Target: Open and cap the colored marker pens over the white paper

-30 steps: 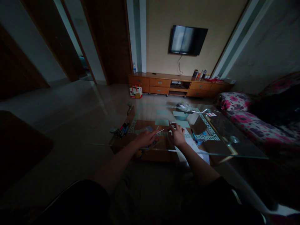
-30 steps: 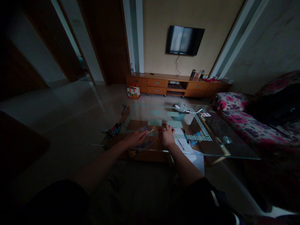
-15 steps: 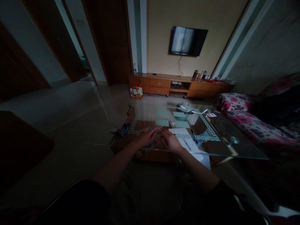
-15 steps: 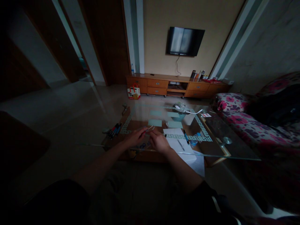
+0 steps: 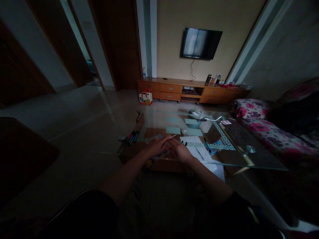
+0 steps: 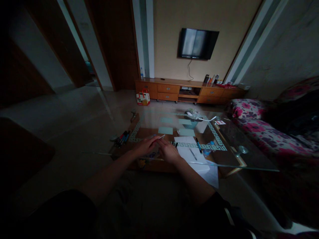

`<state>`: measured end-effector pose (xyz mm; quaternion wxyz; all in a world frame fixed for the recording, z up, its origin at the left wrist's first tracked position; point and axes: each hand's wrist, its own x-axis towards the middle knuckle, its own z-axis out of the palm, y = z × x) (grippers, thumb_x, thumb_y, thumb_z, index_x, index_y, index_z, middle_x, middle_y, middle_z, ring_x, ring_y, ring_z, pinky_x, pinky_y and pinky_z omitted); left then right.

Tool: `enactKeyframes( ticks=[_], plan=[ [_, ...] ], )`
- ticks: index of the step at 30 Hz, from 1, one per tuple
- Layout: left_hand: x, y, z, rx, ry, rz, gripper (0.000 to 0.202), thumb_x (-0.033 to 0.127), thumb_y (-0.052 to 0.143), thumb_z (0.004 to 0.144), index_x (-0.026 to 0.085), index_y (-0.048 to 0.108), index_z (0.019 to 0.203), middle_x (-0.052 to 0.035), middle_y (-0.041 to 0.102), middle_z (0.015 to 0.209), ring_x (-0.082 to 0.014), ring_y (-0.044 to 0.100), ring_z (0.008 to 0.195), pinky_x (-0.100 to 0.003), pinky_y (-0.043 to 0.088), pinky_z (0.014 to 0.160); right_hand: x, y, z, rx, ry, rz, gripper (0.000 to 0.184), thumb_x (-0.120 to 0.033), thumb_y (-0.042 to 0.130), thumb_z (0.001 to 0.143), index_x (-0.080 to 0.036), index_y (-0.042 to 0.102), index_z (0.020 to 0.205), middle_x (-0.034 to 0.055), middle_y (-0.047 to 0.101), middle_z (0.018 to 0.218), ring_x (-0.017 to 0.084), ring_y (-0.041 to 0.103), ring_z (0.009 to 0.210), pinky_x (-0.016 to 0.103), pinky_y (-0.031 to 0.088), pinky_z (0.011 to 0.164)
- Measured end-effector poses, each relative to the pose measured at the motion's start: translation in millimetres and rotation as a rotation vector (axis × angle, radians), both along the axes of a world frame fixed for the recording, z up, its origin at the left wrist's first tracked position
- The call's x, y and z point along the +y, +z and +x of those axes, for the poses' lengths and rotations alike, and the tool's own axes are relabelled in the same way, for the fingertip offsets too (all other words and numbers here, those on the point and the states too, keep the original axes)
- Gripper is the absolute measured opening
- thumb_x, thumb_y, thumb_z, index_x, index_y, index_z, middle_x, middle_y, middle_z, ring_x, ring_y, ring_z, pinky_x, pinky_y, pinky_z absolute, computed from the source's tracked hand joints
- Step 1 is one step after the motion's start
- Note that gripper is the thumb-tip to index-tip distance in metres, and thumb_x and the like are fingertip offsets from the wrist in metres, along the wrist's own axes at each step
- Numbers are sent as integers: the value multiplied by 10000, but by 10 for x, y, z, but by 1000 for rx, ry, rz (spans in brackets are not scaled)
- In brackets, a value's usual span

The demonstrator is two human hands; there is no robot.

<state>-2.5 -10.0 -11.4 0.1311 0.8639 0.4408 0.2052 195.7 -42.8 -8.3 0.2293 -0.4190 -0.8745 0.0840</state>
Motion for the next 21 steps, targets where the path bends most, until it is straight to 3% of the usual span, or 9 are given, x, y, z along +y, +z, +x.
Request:
enactKeyframes(
  ticks=[12,21],
  plan=[
    [-15,28,-20,13,-28,31,540,226,428,954,328,354,1479,-25,708,1050,-164,657,884,-279,500,837,20,15,33,3,4,17,618,-117,474,873,-205,353,1473,114,485,1425,239,467,1295,417,400,1079],
    [-54,78,-6,-13,-23,1,570,234,385,966,270,260,1521,-51,707,1053,-183,667,889,-287,509,826,36,45,103,19,-138,78,612,-120,479,872,-202,362,1467,105,517,1388,226,485,1261,374,420,1053]
  ],
)
